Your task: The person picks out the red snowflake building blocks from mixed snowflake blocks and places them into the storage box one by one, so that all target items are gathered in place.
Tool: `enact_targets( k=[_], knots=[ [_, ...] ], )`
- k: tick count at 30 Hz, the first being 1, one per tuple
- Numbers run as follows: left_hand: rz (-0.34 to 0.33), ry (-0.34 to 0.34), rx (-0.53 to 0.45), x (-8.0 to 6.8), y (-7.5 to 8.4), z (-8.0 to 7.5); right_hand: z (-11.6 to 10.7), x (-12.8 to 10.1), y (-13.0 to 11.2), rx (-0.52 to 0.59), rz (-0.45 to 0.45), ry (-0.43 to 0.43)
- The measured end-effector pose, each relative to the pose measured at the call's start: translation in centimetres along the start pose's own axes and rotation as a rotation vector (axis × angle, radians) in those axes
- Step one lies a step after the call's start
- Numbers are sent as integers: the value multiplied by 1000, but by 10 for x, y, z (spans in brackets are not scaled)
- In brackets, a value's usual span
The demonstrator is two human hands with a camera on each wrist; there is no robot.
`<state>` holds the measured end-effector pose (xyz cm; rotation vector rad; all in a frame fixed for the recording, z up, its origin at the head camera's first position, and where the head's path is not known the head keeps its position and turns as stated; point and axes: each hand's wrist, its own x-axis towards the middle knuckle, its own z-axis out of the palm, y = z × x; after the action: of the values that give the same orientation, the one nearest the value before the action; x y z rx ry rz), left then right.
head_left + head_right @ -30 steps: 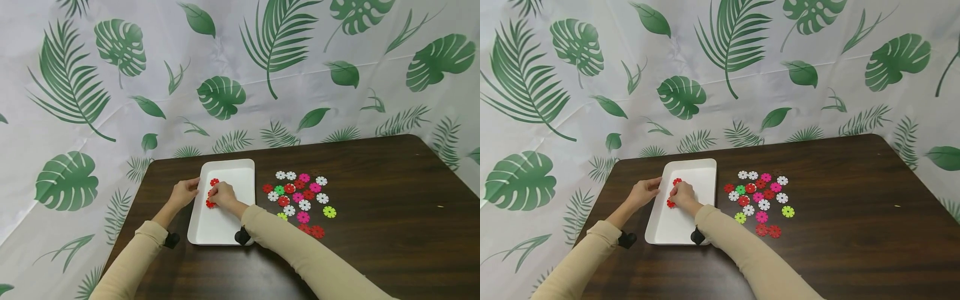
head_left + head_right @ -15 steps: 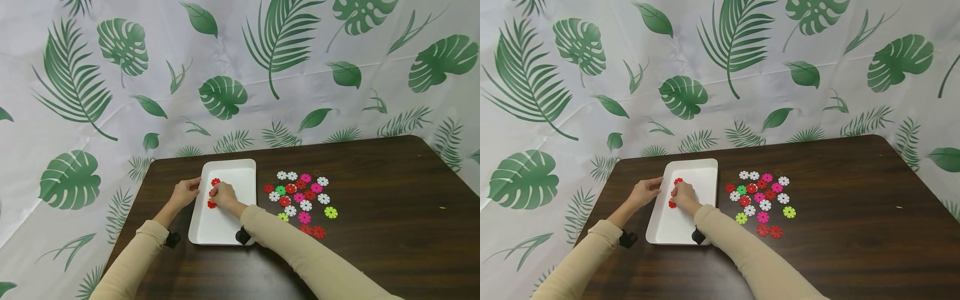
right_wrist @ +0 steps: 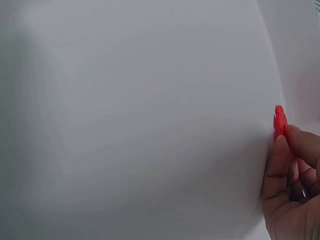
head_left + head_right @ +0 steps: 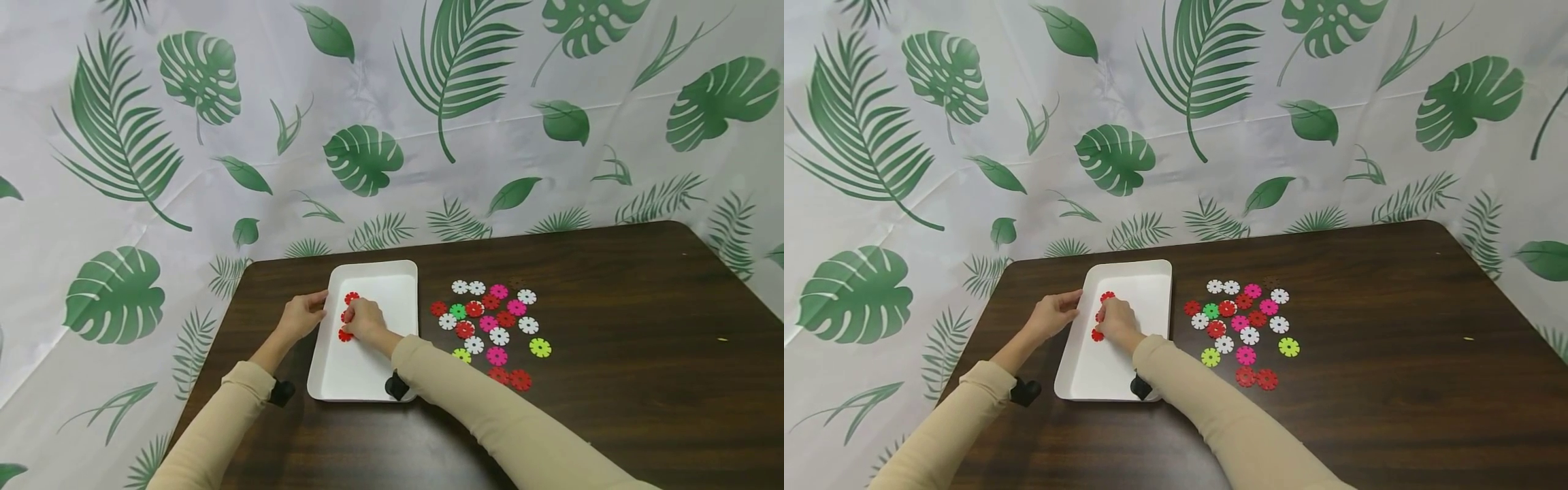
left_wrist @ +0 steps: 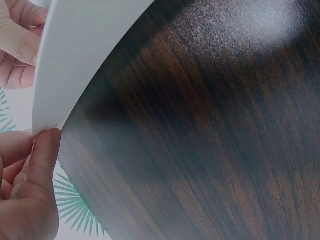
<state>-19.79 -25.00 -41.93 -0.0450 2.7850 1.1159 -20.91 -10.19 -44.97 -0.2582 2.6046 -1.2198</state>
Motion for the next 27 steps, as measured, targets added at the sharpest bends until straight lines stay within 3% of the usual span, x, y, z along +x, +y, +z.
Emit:
enact_targets(
  k=[16,27],
  knots=[
    [3,4,1,0,-1,2,-2,0,1,51,23,3],
    [-3,7,6,1,-2,2,-10,-1,-1,198,62,-26]
  ],
)
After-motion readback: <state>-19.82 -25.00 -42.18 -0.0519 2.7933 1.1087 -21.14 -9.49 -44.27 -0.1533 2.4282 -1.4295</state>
